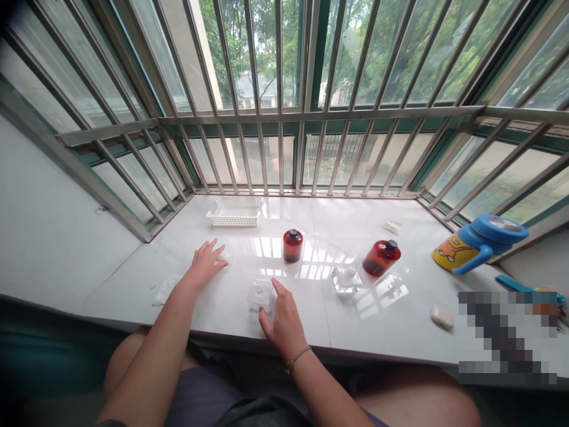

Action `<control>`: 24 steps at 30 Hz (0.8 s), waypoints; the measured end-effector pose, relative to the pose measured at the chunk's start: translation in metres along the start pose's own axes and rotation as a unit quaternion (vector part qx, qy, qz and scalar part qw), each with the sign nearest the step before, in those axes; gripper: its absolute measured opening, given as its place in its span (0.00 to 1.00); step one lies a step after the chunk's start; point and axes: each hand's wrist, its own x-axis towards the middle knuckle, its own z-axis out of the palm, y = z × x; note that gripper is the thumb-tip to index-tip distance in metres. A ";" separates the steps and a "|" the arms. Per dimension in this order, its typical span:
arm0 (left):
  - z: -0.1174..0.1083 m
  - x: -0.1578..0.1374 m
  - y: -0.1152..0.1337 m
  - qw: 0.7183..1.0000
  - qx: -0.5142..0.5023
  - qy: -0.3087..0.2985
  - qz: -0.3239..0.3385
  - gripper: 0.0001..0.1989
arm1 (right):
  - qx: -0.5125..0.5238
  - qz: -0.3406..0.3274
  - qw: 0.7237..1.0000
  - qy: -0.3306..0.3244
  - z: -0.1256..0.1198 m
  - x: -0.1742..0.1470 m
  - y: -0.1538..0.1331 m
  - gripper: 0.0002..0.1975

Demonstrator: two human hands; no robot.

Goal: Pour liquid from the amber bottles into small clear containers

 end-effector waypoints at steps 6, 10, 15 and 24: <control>-0.008 0.012 0.074 0.982 -0.153 0.009 0.110 0.29 | -0.006 -0.012 1.000 0.003 0.000 0.000 0.001 0.39; 0.000 0.033 0.158 0.939 -0.297 -0.050 0.164 0.27 | -0.006 -0.011 1.000 0.003 0.000 0.000 0.000 0.38; 0.027 0.070 0.220 0.922 -0.328 -0.094 0.182 0.27 | 0.001 0.004 1.000 0.017 0.002 -0.001 0.000 0.37; 0.061 0.079 0.226 0.897 -0.392 -0.129 0.158 0.15 | 0.000 0.001 1.000 0.028 0.002 0.000 -0.003 0.38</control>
